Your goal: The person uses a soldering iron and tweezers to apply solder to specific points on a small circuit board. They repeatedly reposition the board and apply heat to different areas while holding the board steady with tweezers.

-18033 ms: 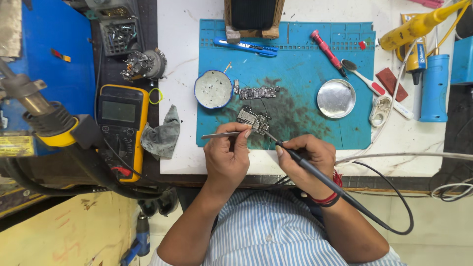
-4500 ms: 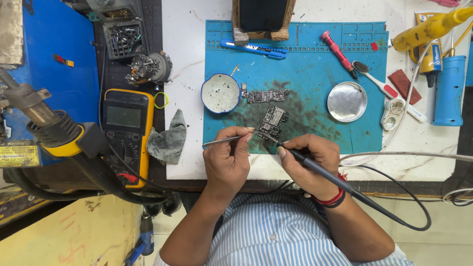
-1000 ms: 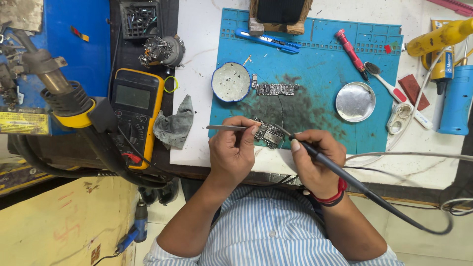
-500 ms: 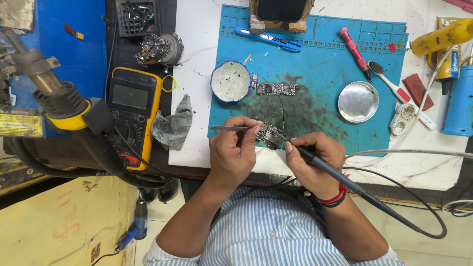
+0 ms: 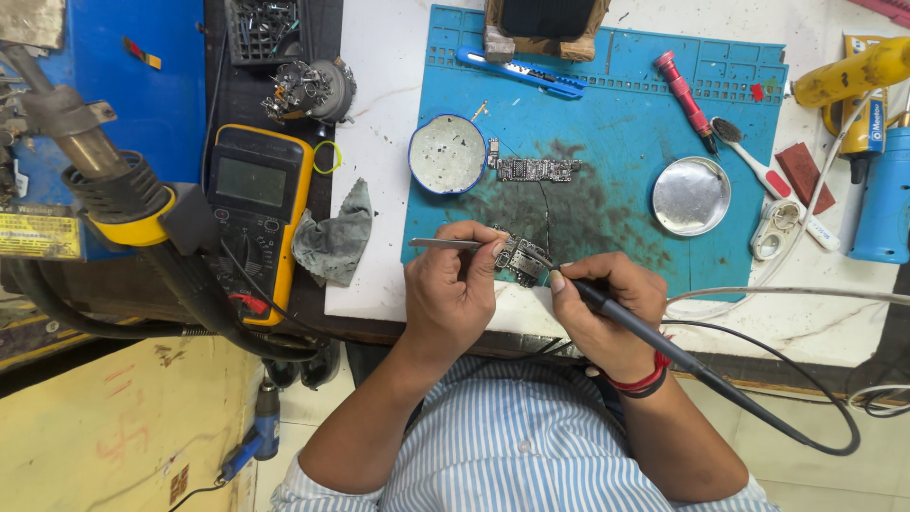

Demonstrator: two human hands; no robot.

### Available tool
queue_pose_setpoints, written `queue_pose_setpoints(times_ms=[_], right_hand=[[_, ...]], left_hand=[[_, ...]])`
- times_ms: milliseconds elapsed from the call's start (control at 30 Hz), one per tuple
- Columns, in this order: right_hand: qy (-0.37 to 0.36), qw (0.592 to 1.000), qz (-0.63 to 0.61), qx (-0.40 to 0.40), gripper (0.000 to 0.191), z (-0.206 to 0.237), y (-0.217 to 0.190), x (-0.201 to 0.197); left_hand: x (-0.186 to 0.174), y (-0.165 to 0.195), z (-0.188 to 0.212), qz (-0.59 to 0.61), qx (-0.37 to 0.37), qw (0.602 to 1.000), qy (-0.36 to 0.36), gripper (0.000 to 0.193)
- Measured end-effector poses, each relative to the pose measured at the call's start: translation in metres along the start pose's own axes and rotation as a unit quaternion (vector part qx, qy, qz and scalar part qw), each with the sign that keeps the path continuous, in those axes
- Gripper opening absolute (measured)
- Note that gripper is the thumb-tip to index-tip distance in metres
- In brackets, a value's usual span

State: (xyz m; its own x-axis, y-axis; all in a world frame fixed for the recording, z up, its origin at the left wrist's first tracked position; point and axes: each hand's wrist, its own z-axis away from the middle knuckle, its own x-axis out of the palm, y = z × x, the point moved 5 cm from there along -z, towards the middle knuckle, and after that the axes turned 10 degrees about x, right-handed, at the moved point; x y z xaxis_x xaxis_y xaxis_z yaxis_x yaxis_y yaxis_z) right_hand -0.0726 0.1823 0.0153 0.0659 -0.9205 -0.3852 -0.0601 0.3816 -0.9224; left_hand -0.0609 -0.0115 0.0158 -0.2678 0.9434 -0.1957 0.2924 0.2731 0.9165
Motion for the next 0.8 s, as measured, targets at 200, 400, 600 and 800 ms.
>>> queue_pose_setpoints(times_ms=[200,400,600,800], right_hand=[[0.001,1.000,-0.001,0.007,0.013,0.0000,0.0013,0.0003],[0.002,1.000,0.000,0.005,0.012,-0.0001,0.0009,0.0007],[0.002,1.000,0.005,-0.003,0.013,-0.0006,-0.0001,0.0009],[0.000,1.000,0.006,0.003,0.013,0.0007,-0.0012,0.0002]], left_hand=[[-0.0006,0.0005,-0.0003,-0.007,0.004,1.000,-0.002,0.008],[-0.0011,0.0006,-0.0001,-0.006,0.002,1.000,0.000,0.008],[-0.0010,0.0005,0.0001,-0.011,0.007,1.000,-0.001,0.008],[-0.0008,0.0026,0.0015,-0.015,0.015,1.000,0.001,0.008]])
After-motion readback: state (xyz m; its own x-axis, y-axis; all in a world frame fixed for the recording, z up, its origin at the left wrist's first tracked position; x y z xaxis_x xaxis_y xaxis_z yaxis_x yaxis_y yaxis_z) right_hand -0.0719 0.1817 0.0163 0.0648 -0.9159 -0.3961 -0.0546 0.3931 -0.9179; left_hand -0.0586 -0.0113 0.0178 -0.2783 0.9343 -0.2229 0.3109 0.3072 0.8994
